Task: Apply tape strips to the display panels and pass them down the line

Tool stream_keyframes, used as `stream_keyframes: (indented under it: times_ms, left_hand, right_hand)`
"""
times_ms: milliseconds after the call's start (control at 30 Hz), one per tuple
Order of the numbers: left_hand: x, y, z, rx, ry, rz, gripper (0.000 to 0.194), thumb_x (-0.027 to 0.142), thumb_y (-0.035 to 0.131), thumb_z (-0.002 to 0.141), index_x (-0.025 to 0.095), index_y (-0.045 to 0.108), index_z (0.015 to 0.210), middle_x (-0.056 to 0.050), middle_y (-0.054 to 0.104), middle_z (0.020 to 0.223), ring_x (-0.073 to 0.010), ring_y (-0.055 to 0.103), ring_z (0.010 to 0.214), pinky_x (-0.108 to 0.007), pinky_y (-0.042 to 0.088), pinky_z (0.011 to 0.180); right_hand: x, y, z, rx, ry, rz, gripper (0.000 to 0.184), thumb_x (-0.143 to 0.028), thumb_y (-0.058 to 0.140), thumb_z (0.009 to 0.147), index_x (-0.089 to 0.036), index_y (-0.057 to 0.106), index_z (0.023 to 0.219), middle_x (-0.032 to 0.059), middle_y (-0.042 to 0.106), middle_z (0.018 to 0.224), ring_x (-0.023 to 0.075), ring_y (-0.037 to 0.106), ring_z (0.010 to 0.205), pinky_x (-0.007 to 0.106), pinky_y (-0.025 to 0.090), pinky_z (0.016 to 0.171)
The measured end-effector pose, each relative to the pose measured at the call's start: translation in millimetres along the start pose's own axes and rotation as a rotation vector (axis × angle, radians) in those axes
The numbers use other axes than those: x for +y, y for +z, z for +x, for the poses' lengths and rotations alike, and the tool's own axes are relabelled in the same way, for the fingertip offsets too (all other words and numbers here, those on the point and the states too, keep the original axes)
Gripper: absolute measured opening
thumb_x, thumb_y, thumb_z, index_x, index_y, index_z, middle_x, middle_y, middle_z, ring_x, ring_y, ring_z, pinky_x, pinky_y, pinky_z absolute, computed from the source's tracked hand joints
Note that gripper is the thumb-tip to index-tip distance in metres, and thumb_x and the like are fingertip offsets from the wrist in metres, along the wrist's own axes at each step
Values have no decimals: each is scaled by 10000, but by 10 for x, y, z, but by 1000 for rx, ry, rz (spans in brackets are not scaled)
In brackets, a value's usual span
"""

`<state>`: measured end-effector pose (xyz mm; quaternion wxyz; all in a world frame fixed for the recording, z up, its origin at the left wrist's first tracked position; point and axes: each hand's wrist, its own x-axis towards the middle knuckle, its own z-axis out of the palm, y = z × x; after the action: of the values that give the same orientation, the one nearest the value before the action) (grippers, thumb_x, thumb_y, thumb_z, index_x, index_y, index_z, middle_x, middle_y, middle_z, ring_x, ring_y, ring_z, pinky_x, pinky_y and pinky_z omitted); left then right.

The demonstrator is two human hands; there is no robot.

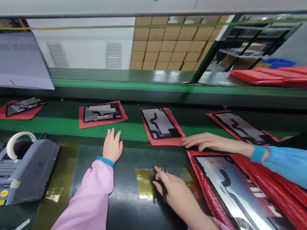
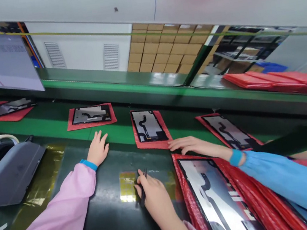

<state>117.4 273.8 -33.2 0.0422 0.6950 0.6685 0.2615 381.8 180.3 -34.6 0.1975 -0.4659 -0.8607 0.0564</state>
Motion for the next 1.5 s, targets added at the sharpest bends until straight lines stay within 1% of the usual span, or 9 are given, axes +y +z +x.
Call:
stream_keyframes:
  times_ms: [200, 467, 667, 800, 933, 1100, 1200, 1333, 1500]
  left_hand:
    - [143, -84, -460, -127, 126, 54, 475, 315, 497, 968, 178, 508, 1423, -153, 436, 1546, -350, 313, 1473, -567, 278, 1176]
    - [481, -174, -1042, -286, 371, -48, 480, 304, 479, 984, 162, 473, 1442, -150, 433, 1548, -339, 323, 1469, -560, 310, 1175]
    - [881, -169, -1563, -371, 377, -557, 351, 197, 368, 1009, 214, 539, 1315, -116, 593, 1399, -216, 511, 1356, -407, 419, 1135]
    - [1331, -162, -1808, -517, 401, -763, 317, 132, 383, 982, 227, 594, 1198, -83, 674, 1241, -175, 623, 1200, -318, 478, 1060]
    - [1755, -180, -1842, -709, 521, -859, 333, 96, 384, 958, 209, 626, 1156, -85, 692, 1181, -170, 649, 1127, -282, 504, 993]
    - [2329, -236, -1685, -869, 542, -979, 320, 125, 389, 957, 164, 679, 1087, -110, 720, 1114, -179, 675, 1046, -293, 512, 954]
    - [2778, -169, -1574, -1029, 433, -1105, 240, 170, 477, 944, 148, 680, 1070, -130, 731, 1099, -202, 686, 1032, -334, 519, 945]
    - [3493, 158, -1380, -1391, -189, -1455, 174, 289, 653, 905, 137, 637, 988, -140, 741, 1011, -215, 728, 948, -427, 501, 1005]
    - [4280, 639, -1054, -1333, -409, -1579, 408, 509, 568, 939, 103, 558, 970, -191, 720, 945, -256, 750, 926, -426, 528, 992]
  right_hand:
    - [-128, 264, -132, 118, 29, -6, 262, -297, 383, 992, -214, 599, 871, 188, 658, 1309, 349, 641, 1189, 575, 508, 938]
    - [-163, -429, -675, 356, 134, 380, 186, -260, 417, 1026, -250, 603, 1041, 24, 770, 799, 180, 749, 707, 283, 595, 660]
    - [312, -921, -1602, 479, 35, -8, 61, -204, 655, 923, -249, 629, 891, 30, 778, 838, 188, 734, 708, 321, 531, 671]
    - [618, -1241, -2097, 521, 201, -237, 143, -332, 616, 953, -227, 607, 856, 52, 767, 794, 207, 716, 680, 335, 504, 656]
    - [897, -1579, -2373, 620, 471, -422, 277, -447, 541, 972, -223, 593, 818, 88, 769, 804, 239, 691, 642, 353, 481, 607]
    - [1324, -1908, -2541, 514, 334, -463, 281, -421, 541, 972, -238, 544, 758, 97, 784, 883, 256, 725, 733, 369, 475, 654]
    - [1478, -2002, -2559, 498, 276, -426, 251, -356, 547, 977, -243, 535, 754, 62, 784, 854, 235, 729, 744, 369, 464, 679]
    - [1521, -2094, -2478, 552, 232, -318, 289, -278, 589, 954, -253, 429, 714, 26, 766, 791, 200, 710, 684, 346, 475, 672]
    - [1524, -2117, -2381, 605, 222, -254, 330, -263, 607, 945, -257, 378, 707, 16, 739, 781, 187, 711, 700, 304, 486, 621]
